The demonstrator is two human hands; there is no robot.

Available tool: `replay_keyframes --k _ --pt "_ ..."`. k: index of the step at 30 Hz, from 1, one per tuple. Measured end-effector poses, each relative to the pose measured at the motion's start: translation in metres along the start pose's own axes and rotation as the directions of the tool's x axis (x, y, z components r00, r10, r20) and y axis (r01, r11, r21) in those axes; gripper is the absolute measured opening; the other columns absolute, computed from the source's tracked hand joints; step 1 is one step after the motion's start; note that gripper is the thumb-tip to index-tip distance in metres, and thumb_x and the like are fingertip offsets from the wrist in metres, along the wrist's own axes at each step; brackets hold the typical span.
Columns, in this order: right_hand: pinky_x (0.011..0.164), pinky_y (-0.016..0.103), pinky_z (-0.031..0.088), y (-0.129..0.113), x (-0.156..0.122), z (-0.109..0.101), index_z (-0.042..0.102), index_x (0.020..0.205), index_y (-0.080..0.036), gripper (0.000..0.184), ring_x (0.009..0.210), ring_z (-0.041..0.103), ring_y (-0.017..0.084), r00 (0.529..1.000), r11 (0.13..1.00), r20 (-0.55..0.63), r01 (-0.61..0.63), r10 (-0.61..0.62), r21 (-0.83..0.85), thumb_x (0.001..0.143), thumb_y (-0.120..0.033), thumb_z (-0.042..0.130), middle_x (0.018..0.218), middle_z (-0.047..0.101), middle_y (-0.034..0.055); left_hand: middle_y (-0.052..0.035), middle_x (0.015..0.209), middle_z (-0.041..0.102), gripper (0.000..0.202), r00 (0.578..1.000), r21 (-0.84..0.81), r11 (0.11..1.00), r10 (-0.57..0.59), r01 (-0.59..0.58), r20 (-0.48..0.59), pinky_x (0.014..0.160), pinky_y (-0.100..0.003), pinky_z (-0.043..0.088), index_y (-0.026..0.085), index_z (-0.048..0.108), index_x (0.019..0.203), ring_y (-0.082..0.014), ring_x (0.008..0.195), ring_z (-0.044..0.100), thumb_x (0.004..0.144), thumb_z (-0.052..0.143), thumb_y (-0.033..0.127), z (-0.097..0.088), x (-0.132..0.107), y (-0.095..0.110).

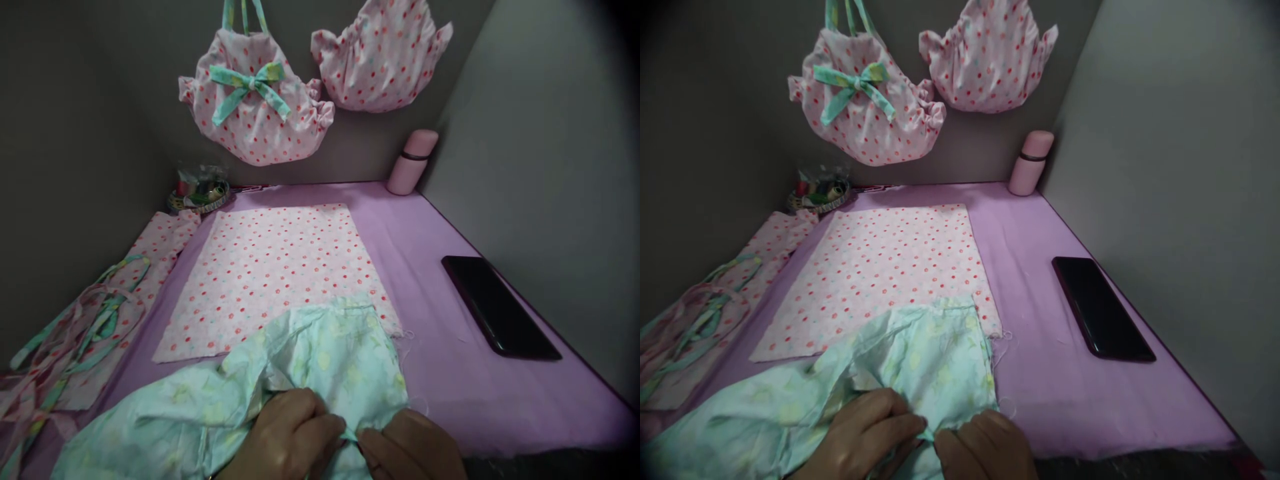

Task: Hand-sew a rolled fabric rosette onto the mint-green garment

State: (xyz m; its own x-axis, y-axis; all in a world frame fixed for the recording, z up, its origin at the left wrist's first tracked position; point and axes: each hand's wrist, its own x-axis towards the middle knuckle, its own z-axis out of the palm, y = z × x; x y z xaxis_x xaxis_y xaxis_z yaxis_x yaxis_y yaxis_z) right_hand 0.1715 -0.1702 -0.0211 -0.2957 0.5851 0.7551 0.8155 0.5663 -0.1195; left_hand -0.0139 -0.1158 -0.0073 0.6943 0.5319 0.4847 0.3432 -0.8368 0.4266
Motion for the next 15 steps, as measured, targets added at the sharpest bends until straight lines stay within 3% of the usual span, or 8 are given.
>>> replay_keyframes --k 3,7,15 --pt "0.039 0.025 0.032 0.002 -0.002 0.0 0.057 0.078 -0.017 0.019 0.033 0.044 0.01 0.996 0.998 0.091 -0.015 0.009 0.059 0.09 -0.018 0.042 0.041 0.051 -0.0046 -0.0023 0.058 0.059 0.023 1.0 0.004 1.0 -0.002 0.002 0.011 0.045 -0.021 0.041 0.017 0.061 0.086 -0.0134 0.049 0.055 0.092 0.039 0.02 -0.001 0.002 0.001" --pt "0.045 0.025 0.039 0.005 -0.007 -0.001 0.056 0.082 -0.017 0.016 0.037 0.051 0.011 0.995 0.999 0.1 -0.019 0.016 0.034 0.091 -0.026 0.047 0.045 0.056 -0.0042 -0.0031 0.058 0.059 0.026 0.999 0.004 1.0 -0.016 0.016 0.04 0.044 -0.022 0.041 0.017 0.062 0.084 -0.014 0.048 0.054 0.092 0.038 0.021 -0.003 0.003 0.002" --pt "0.047 0.027 0.038 0.007 -0.022 0.0 0.053 0.094 -0.016 0.011 0.043 0.051 0.014 0.982 0.994 0.178 -0.078 0.064 0.074 0.089 -0.016 0.044 0.051 0.058 -0.0013 -0.0032 0.056 0.058 0.023 0.998 -0.005 1.0 -0.026 0.026 0.063 0.043 -0.022 0.041 0.017 0.063 0.083 -0.0144 0.048 0.054 0.09 0.041 0.018 0.0 0.001 0.003"
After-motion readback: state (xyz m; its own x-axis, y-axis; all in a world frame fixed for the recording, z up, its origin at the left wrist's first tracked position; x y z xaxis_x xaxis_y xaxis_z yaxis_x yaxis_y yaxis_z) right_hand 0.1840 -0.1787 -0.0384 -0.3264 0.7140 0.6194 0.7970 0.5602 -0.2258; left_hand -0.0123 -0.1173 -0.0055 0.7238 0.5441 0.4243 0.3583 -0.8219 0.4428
